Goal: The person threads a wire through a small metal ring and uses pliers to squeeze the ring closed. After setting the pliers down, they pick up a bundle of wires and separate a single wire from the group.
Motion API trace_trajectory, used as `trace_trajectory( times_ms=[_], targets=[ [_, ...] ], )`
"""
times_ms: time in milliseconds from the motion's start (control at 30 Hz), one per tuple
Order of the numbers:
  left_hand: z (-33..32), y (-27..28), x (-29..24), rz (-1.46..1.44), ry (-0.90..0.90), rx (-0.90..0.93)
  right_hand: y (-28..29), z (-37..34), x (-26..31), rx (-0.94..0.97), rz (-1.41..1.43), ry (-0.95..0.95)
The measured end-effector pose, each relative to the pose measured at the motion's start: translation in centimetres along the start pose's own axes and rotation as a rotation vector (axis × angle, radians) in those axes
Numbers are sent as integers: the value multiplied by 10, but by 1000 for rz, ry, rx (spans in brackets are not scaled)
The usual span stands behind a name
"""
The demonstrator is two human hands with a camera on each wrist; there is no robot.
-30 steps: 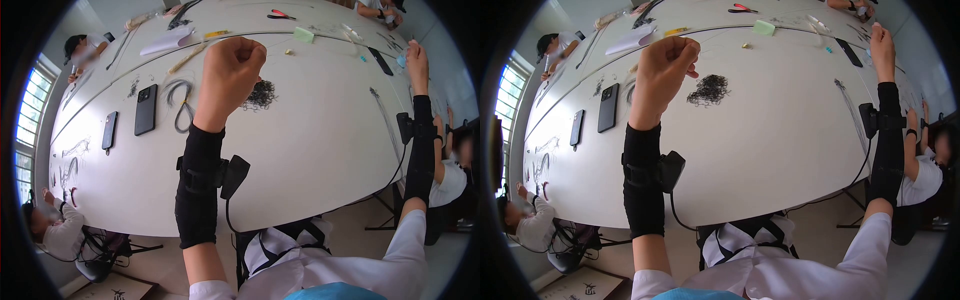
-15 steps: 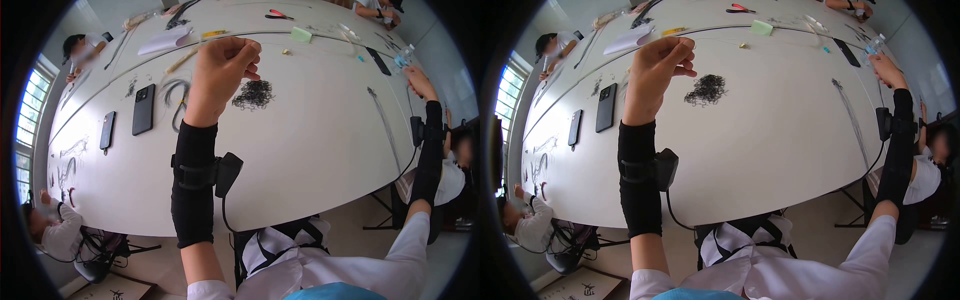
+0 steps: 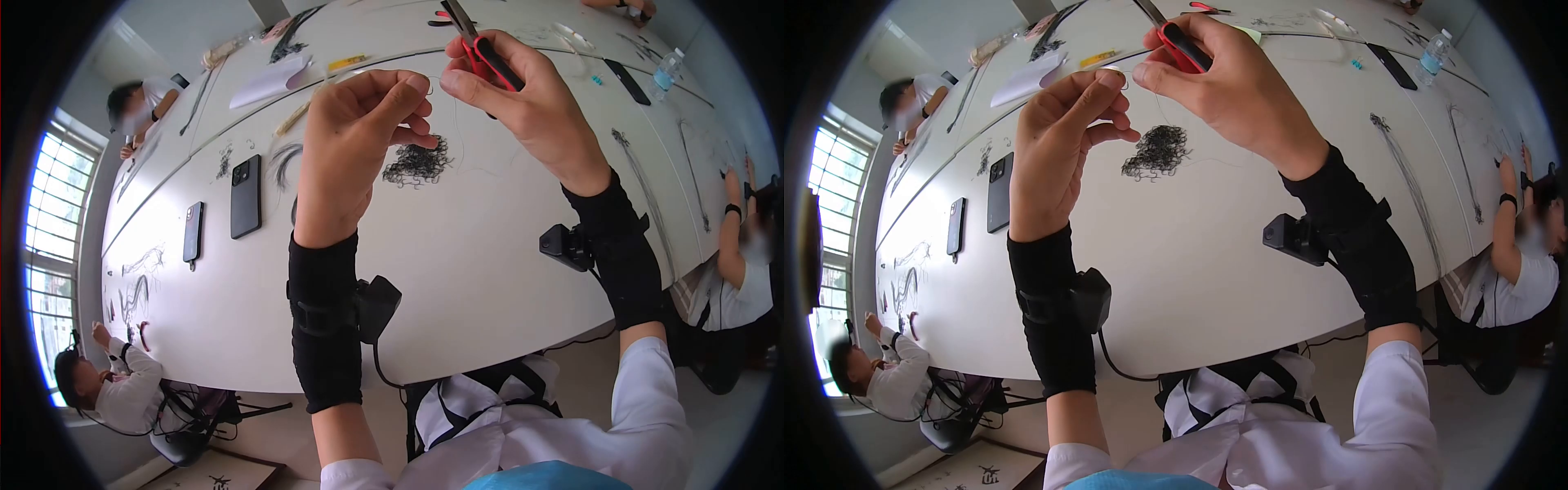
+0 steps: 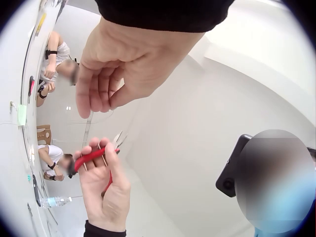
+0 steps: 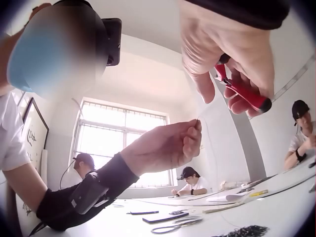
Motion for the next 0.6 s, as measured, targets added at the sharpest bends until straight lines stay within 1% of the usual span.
trace_trajectory(
  times_ms=[133, 233, 333, 467, 567, 600],
  targets=[
    [1, 1, 3, -32, 17, 14, -8, 3, -6, -56, 77, -29],
    [4, 2, 9, -43, 49, 28, -4, 1, -10, -112, 33, -24],
    [6, 3, 11, -33, 66, 19, -5, -4, -6, -87, 44, -87],
    [7, -2, 17, -17, 96, 46, -8, -3, -6, 32, 146, -141],
    [7, -5, 19, -3, 119, 58, -11, -3, -15, -53, 157, -25],
    [6, -6, 20, 1, 125, 56, -11, -3, -16, -77, 184, 40]
  ],
)
Point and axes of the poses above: each hand's wrist, its own z-axis towards the middle knuckle, its own y-axis out of the back of the hand, x = y × z, the point moved 4 cm from there along z, towards the middle knuckle, and after that the axes turned 4 degrees about z, right-handed, at the moved point
